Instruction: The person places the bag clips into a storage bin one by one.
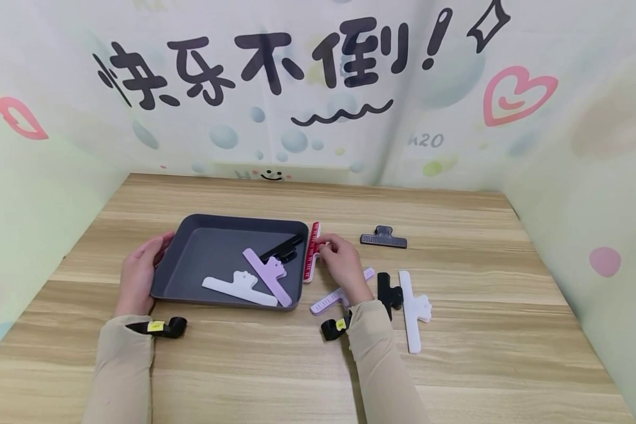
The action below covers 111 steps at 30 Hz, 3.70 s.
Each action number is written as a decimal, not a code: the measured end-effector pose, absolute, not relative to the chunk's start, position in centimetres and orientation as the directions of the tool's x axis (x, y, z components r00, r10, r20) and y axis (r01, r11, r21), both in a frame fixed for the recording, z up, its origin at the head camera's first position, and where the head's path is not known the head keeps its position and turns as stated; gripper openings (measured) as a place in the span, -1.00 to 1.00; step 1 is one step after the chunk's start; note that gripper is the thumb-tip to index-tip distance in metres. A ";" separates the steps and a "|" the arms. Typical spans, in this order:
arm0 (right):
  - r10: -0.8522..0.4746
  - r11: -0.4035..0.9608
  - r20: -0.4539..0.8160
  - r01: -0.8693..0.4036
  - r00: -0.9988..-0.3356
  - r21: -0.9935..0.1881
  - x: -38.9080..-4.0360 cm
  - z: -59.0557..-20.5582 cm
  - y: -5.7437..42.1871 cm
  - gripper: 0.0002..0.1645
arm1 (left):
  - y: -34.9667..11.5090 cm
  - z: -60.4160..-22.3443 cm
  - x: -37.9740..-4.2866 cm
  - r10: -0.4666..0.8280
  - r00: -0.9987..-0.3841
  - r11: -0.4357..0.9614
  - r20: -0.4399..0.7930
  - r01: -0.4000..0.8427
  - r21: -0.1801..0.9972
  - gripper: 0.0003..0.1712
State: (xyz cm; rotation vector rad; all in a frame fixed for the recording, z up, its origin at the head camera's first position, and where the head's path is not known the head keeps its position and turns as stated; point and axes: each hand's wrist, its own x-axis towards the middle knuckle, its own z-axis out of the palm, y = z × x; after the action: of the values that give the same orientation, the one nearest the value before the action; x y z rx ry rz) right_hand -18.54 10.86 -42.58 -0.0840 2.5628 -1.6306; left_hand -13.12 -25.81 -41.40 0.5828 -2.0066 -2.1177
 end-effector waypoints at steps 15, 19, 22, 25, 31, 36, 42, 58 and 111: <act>0.025 0.345 -0.048 0.054 -0.999 -0.937 -18.3 -42.2 11.1 -0.76 | -25.8 -41.4 -13.1 -0.374 -0.912 -0.082 -0.166 -0.146 0.986 -0.45; 0.050 0.345 -0.053 0.067 -0.997 -0.936 -18.2 -41.9 11.1 -0.75 | -25.8 -41.5 -13.1 -0.378 -0.911 -0.085 -0.167 -0.145 0.986 -0.46; 0.066 0.358 -0.041 0.062 -0.997 -0.932 -18.1 -41.8 11.1 -0.75 | -25.9 -41.5 -13.1 -0.379 -0.910 -0.081 -0.167 -0.148 0.986 -0.46; 0.076 0.358 -0.030 0.055 -0.997 -0.932 -18.2 -41.8 11.1 -0.75 | -25.9 -41.5 -13.1 -0.378 -0.912 -0.089 -0.162 -0.139 0.986 -0.47; 0.089 0.361 -0.003 0.035 -0.996 -0.932 -18.2 -41.7 11.0 -0.74 | -25.9 -41.6 -13.1 -0.383 -0.910 -0.083 -0.160 -0.138 0.987 -0.46; 0.100 0.355 0.019 0.018 -0.995 -0.935 -18.0 -41.3 10.8 -0.76 | -26.0 -41.8 -13.1 -0.387 -0.907 -0.077 -0.163 -0.144 0.987 -0.46; 0.078 0.326 0.035 -0.007 -0.996 -0.945 -17.9 -40.6 10.5 -0.78 | -25.9 -41.8 -13.1 -0.383 -0.910 -0.079 -0.158 -0.139 0.987 -0.45; -0.056 0.261 0.103 -0.114 -0.993 -0.959 -17.1 -39.2 8.2 -0.77 | -26.1 -41.7 -13.2 -0.370 -0.920 -0.093 -0.127 -0.099 0.991 -0.48; -0.275 0.455 0.181 -0.293 -0.944 -0.841 -15.1 -40.0 3.6 -0.86 | -26.0 -41.7 -13.3 -0.372 -0.920 -0.113 -0.123 -0.086 0.990 -0.45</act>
State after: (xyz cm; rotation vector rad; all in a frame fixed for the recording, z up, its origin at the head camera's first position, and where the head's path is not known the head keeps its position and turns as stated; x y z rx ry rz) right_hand -15.14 3.61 -39.97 -0.5258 2.6950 -1.5645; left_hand -13.27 -25.95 -41.71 0.5148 -1.9479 -2.1464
